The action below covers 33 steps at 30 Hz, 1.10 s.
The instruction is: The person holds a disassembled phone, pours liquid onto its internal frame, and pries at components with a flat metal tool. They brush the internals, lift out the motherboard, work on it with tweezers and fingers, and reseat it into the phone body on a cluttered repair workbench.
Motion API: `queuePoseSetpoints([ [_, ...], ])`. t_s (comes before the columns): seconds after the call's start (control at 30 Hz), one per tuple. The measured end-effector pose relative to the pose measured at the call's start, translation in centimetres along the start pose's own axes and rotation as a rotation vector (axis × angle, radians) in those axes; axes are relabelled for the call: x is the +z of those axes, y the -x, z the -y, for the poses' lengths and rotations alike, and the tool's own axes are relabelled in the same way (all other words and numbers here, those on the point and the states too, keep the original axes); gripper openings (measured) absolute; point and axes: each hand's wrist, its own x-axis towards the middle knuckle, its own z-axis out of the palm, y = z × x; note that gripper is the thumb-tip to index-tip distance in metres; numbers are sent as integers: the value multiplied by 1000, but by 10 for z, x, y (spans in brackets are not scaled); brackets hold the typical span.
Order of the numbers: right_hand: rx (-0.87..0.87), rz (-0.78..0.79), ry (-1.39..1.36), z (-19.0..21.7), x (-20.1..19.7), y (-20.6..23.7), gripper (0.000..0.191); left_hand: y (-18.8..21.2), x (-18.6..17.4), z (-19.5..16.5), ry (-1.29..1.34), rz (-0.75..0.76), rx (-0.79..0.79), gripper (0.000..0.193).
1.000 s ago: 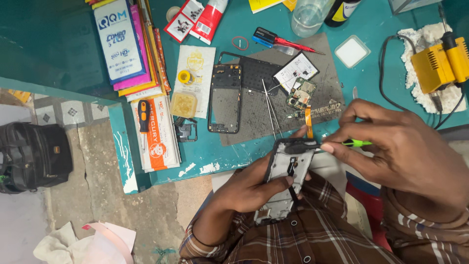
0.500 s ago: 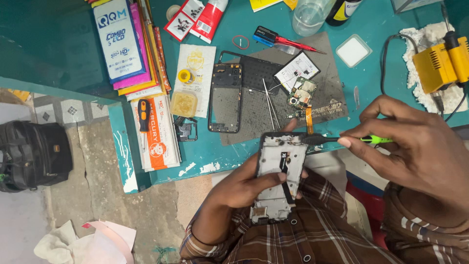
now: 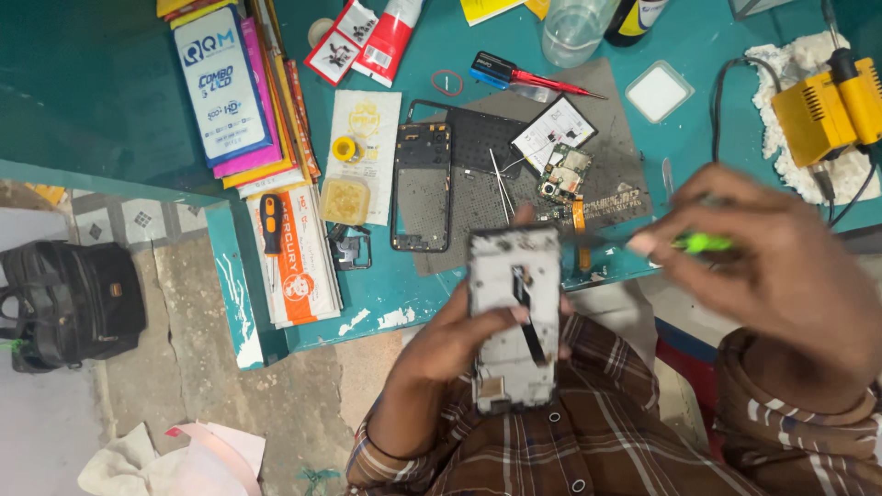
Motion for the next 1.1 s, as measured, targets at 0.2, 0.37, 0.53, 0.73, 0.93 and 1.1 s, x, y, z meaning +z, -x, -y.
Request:
queuePoseSetpoints([
  [0.2,75,-284,-210,-1,13,17,12,-9,-2,-4,158,-285,382,70],
  [0.37,55,-324,-394,14,34,35,8,-23,-3,2,162,-419,491,49],
  [0.53,-39,-377,-249,31,52,25,10,-24,9,0,14,-436,547,65],
  [0.73,-22,-334,-200,43,57,7,16,-20,27,-4,-153,-506,592,92],
  [0.93,9,-309,-161,52,46,6,16,-18,24,-6,-97,-525,672,96],
  [1.1,-58,-304,-181,55,46,2,14,-18,24,-1,-63,-530,587,88],
])
